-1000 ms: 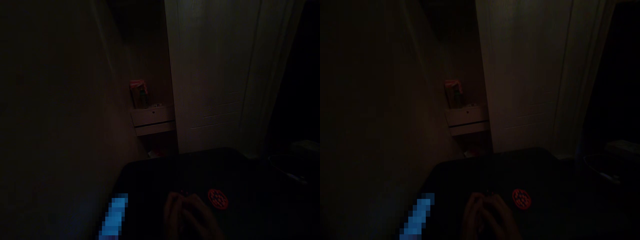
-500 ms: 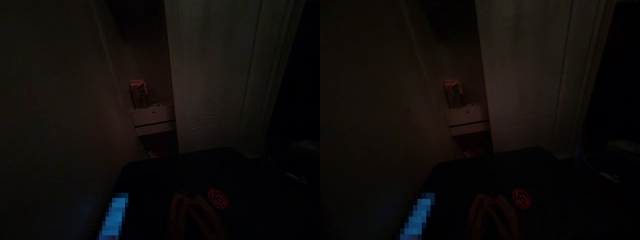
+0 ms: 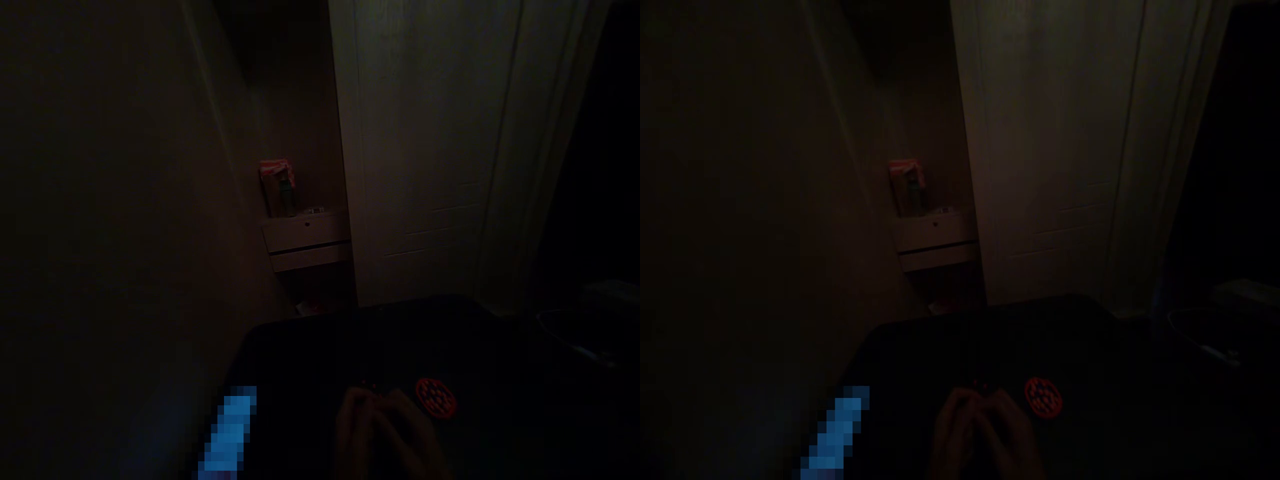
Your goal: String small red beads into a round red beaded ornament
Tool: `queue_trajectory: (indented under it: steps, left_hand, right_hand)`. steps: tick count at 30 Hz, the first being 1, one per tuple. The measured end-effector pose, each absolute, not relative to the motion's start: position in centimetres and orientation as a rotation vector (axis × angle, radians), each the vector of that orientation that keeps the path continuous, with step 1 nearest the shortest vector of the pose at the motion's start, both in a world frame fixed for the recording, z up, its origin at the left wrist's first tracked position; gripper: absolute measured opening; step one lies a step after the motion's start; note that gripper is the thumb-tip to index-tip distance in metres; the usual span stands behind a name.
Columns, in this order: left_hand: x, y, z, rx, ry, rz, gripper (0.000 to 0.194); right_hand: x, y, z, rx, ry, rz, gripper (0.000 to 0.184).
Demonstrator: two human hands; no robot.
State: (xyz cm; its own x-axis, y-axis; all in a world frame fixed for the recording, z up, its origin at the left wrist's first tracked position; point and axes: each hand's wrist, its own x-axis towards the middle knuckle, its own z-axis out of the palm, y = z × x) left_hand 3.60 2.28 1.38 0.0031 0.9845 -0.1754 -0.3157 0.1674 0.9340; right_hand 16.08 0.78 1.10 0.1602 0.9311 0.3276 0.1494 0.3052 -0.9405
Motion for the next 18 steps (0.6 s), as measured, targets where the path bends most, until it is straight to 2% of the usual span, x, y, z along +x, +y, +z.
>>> queue_trajectory:
  steps: [6, 18]
  left_hand:
    - [3.8, 2.2, 1.9, 0.836, 1.055, 1.263, 0.037]
    - [4.1, 2.5, 0.3, 0.808, 1.040, 1.284, 0.040]
  right_hand:
    - [15.9, 0.5, 2.3, -1.048, -1.338, 0.794, 0.038]
    - [16.3, 0.6, 0.7, -1.103, -1.315, 0.793, 0.031]
